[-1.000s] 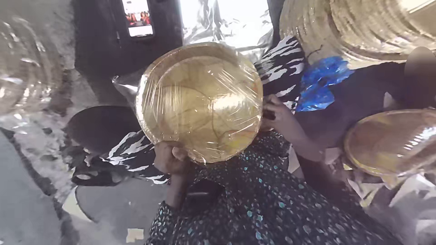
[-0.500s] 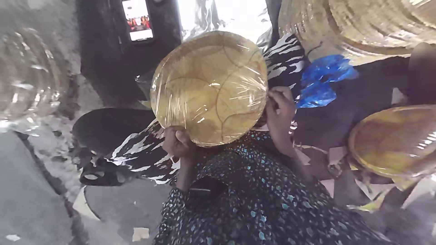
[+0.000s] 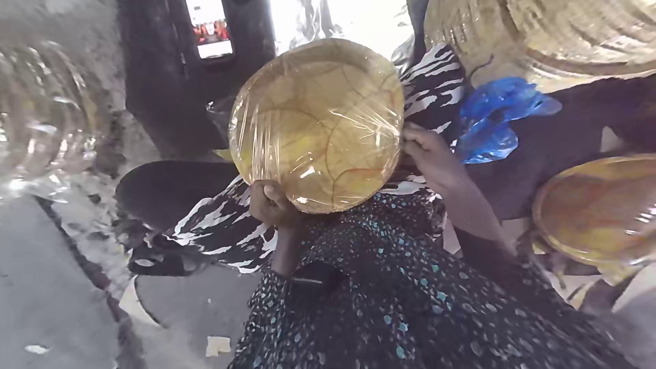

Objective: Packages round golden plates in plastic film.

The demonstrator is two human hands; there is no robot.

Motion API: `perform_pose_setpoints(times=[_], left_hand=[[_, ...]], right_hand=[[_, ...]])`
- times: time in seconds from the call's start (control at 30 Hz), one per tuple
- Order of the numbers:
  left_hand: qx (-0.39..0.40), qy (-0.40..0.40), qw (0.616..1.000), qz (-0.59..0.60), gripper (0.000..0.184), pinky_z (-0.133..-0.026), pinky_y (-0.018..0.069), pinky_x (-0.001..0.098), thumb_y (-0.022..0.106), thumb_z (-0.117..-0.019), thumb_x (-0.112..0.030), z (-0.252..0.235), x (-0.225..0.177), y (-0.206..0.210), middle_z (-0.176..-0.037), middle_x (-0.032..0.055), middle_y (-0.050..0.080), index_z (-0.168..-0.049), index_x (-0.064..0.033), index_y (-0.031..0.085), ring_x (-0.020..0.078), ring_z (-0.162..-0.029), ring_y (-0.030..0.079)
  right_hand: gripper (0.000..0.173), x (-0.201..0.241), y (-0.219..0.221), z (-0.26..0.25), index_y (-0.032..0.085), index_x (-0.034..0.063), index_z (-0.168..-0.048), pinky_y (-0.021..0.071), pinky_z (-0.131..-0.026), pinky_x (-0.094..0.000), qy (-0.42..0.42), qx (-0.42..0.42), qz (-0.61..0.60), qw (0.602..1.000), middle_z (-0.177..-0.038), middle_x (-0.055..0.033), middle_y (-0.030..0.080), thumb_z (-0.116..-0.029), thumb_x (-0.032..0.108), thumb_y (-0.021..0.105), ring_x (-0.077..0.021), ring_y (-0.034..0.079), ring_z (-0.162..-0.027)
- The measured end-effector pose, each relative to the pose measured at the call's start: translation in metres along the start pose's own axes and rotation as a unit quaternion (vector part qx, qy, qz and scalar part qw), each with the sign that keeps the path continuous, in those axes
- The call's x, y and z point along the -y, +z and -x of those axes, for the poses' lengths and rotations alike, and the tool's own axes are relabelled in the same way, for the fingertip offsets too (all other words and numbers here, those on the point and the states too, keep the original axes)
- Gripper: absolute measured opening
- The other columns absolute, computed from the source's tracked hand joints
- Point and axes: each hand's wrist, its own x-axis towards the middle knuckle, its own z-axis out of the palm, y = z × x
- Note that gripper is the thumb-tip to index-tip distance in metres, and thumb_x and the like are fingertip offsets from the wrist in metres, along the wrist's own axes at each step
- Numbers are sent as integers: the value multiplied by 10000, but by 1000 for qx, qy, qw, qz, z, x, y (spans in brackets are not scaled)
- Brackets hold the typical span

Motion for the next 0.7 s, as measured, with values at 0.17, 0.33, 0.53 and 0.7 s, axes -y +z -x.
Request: perform_pose_setpoints(times=[0.17, 0.33, 0.53, 0.7], left_hand=[[1, -5, 1000, -18, 613, -599, 469, 198, 383, -1089, -439, -2, 6, 1, -625, 26, 512, -673, -13, 530, 35, -615, 553], [36, -15, 999, -3, 590, -630, 465, 170, 385, -1083, -390, -2, 3, 0, -640, 36, 531, -672, 6, 537, 15, -645, 561], [56, 6, 998, 38, 561, -649, 470, 156, 370, -1093, -360, 2, 4, 1, -660, 25, 539, -672, -20, 517, 0, -671, 570], [70, 10, 996, 60, 598, -669, 497, 166, 399, -1090, -412, 9, 5, 5, -682, 36, 579, -668, -12, 538, 15, -705, 602]], right_hand=[[264, 14, -14, -3, 659, 7, -1125, 556, -881, -239, 70, 70, -72, 993, -1344, -61, 585, -1039, 40, 412, -36, 629, -1044], [125, 13, -24, -23, 630, 75, -974, 548, -801, -173, -26, 72, -81, 994, -1186, 1, 504, -978, 82, 505, 6, 572, -1000], [142, 9, -11, 0, 667, 40, -1087, 522, -795, -186, -52, -56, -31, 997, -1203, -21, 578, -995, 100, 575, -5, 585, -941], [202, 3, 8, -9, 684, 14, -1136, 550, -789, -226, -30, -203, -41, 978, -1090, -36, 666, -955, 73, 618, -24, 635, -886]])
